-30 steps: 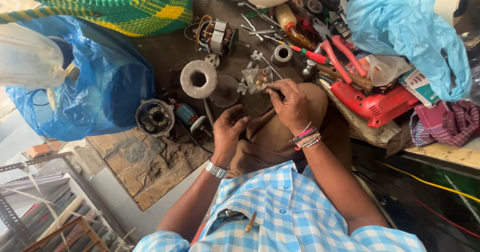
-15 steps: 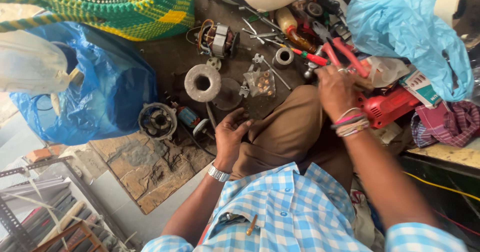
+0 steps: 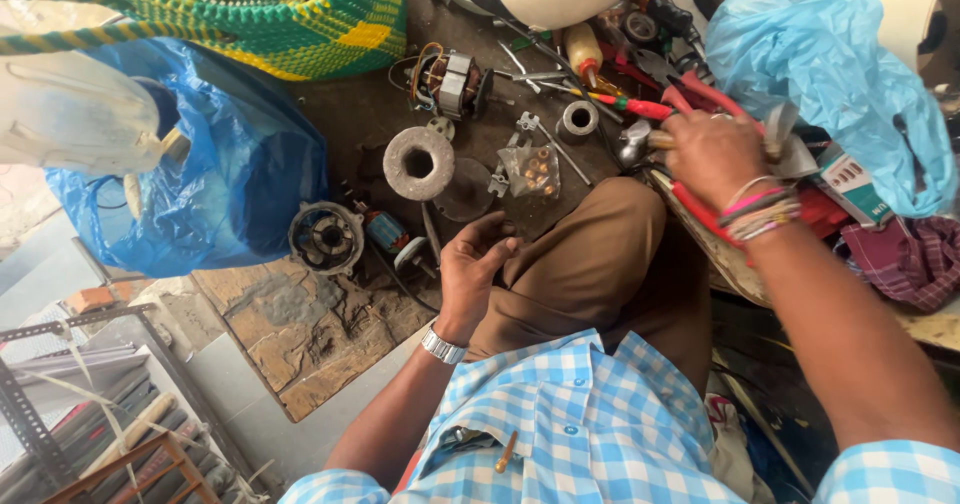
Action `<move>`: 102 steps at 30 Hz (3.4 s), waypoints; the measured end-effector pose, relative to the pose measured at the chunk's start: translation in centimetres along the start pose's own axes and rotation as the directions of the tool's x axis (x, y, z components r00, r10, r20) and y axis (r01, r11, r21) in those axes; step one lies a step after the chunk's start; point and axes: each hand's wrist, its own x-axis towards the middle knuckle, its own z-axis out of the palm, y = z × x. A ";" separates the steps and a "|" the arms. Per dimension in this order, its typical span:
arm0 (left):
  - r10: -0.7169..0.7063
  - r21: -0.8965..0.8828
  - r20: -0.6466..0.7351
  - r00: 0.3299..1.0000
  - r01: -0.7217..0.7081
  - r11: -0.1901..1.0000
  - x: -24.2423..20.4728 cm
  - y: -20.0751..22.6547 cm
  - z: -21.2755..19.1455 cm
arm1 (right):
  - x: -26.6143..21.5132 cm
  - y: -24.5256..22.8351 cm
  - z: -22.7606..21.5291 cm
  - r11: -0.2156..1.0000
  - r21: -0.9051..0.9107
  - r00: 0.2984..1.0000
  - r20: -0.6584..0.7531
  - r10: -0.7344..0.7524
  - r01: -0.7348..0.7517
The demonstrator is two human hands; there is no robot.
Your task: The person sits on the floor in a cluttered workshop and uses a hammer to tap a small metal component held in their left hand. They then reach into a white container to retrieve small parts and continue manipulating the mechanical assembly on their lap.
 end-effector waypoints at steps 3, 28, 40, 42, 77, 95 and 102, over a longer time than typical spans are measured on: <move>-0.008 -0.022 0.009 1.000 0.008 1.000 -0.2 1.4 1.2 | 0.7 0.6 -3.4 0.923 0.240 0.927 0.302 0.224 -0.301; 0.667 0.822 0.340 0.663 -0.555 0.132 -2.2 19.7 4.2 | -3.8 -10.2 -14.6 -0.009 0.994 0.992 0.109 0.067 -0.109; 0.738 0.825 0.225 0.636 -0.527 0.203 -2.0 17.7 3.8 | -2.0 -13.9 -18.2 0.322 0.932 0.981 -0.188 0.035 0.167; 0.759 0.794 0.150 0.634 -0.535 0.290 -2.0 17.4 3.9 | -1.6 -13.7 -19.6 0.116 0.975 0.982 -0.191 0.013 0.188; 0.812 0.741 0.020 0.584 -0.553 0.380 0.0 14.6 4.4 | -1.1 -16.6 -23.1 0.880 0.335 0.921 -0.310 -0.234 0.336; 0.764 0.733 0.081 0.641 -0.558 0.390 -0.5 15.5 4.0 | -1.0 -16.9 -24.0 0.847 0.424 0.928 -0.320 -0.191 0.320; 0.775 0.761 -0.005 0.632 -0.500 0.413 -0.8 15.3 4.9 | -1.2 -16.8 -24.0 0.823 0.444 0.917 -0.338 -0.211 0.354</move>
